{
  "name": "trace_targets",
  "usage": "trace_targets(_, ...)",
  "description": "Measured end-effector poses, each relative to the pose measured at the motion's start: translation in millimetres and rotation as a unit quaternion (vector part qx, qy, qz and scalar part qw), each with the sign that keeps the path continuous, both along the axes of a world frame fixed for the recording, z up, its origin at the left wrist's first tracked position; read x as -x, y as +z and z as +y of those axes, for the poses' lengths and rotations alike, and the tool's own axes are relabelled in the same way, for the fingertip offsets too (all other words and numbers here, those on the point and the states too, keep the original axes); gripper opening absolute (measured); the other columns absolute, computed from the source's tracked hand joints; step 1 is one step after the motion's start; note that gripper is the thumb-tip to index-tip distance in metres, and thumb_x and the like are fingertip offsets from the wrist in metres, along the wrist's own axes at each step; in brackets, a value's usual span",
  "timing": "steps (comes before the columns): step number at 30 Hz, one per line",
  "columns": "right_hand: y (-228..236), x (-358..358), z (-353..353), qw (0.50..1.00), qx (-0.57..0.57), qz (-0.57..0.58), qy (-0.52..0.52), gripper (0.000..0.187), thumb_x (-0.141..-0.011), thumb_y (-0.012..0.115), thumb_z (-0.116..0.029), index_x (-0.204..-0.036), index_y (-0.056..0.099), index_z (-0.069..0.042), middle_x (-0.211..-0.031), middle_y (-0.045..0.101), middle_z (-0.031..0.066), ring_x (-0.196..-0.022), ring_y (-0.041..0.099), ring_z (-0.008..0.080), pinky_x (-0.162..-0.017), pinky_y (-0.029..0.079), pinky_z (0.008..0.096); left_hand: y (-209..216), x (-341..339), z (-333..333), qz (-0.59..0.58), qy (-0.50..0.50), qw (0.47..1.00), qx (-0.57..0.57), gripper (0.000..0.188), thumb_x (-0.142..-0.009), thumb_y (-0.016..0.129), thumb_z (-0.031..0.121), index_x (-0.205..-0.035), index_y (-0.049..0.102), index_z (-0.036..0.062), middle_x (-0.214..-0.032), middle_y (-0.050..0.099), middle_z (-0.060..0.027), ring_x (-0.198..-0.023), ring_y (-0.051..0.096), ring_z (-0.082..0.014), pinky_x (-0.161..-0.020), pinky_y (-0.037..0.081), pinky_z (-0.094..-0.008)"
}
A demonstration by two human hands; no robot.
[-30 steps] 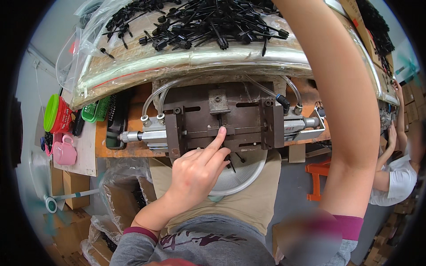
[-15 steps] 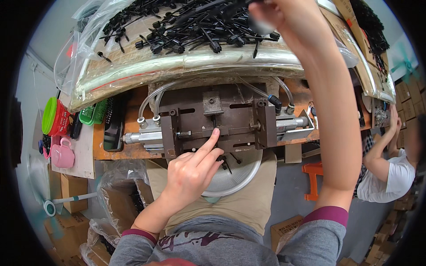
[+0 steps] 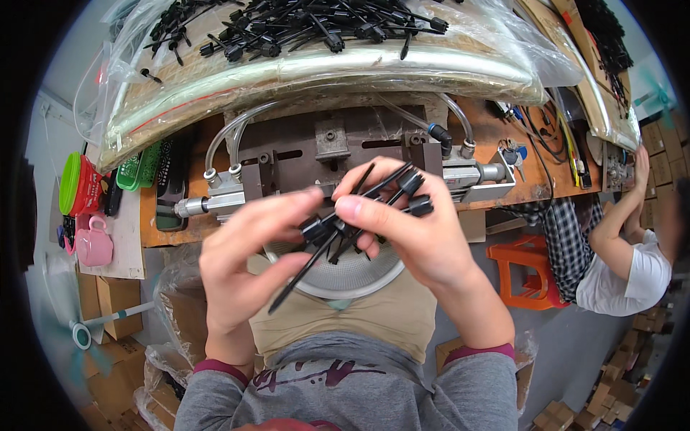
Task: The person is manually assembling small black plastic components using a pneumatic jig.
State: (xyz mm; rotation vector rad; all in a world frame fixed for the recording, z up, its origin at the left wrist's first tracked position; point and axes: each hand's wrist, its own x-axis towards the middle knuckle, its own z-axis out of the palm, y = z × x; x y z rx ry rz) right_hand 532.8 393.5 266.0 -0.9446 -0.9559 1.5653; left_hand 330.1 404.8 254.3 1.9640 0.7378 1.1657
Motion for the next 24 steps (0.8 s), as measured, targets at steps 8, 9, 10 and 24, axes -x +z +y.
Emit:
trace_targets(8,-16,5,-17,0.998,0.05,0.031,-0.032,0.016,-0.084,0.069,-0.008,-0.096,0.065,0.002,-0.093,0.065,0.0102,-0.068,0.061,0.0128,-0.053,0.049,0.0233,-11,-16,-11,0.02,0.067,0.996,-0.057,0.035,-0.067,0.074,-0.009,-0.101,0.069,-0.0008,-0.094,0.069,-0.0141,-0.084,0.068,-0.0231,-0.068,0.055,-0.028)
trace_targets(9,-18,7,-18,0.997,0.053,0.031,-0.044,0.016,-0.084,0.069,-0.008,-0.096,0.065,0.002,-0.095,0.065,0.0106,-0.069,0.062,0.0135,-0.053,0.05,0.0238,-14,-17,-11,0.011,0.072,0.995,-0.065,0.035,-0.067,0.074,-0.009,-0.1,0.069,-0.0008,-0.094,0.07,-0.014,-0.084,0.068,-0.0232,-0.068,0.055,-0.028)
trace_targets(10,-20,7,-19,0.996,0.057,0.039,-0.049,0.016,-0.084,0.069,-0.008,-0.096,0.065,0.002,-0.096,0.065,0.0109,-0.07,0.062,0.0139,-0.054,0.051,0.0243,-16,-18,-12,0.008,0.077,0.994,-0.07,0.035,-0.067,0.073,-0.008,-0.101,0.069,-0.0008,-0.094,0.069,-0.014,-0.083,0.068,-0.024,-0.068,0.055,-0.0291)
trace_targets(24,-28,-2,-28,0.995,0.021,0.092,-0.014,0.02,-0.085,0.066,-0.002,-0.103,0.062,0.004,-0.093,0.063,0.0086,-0.074,0.063,0.0139,-0.053,0.053,0.0248,-18,-23,-16,-0.001,0.036,0.999,-0.035,0.036,-0.066,0.075,-0.007,-0.102,0.069,0.0002,-0.093,0.069,-0.0145,-0.083,0.069,-0.0238,-0.069,0.056,-0.0297)
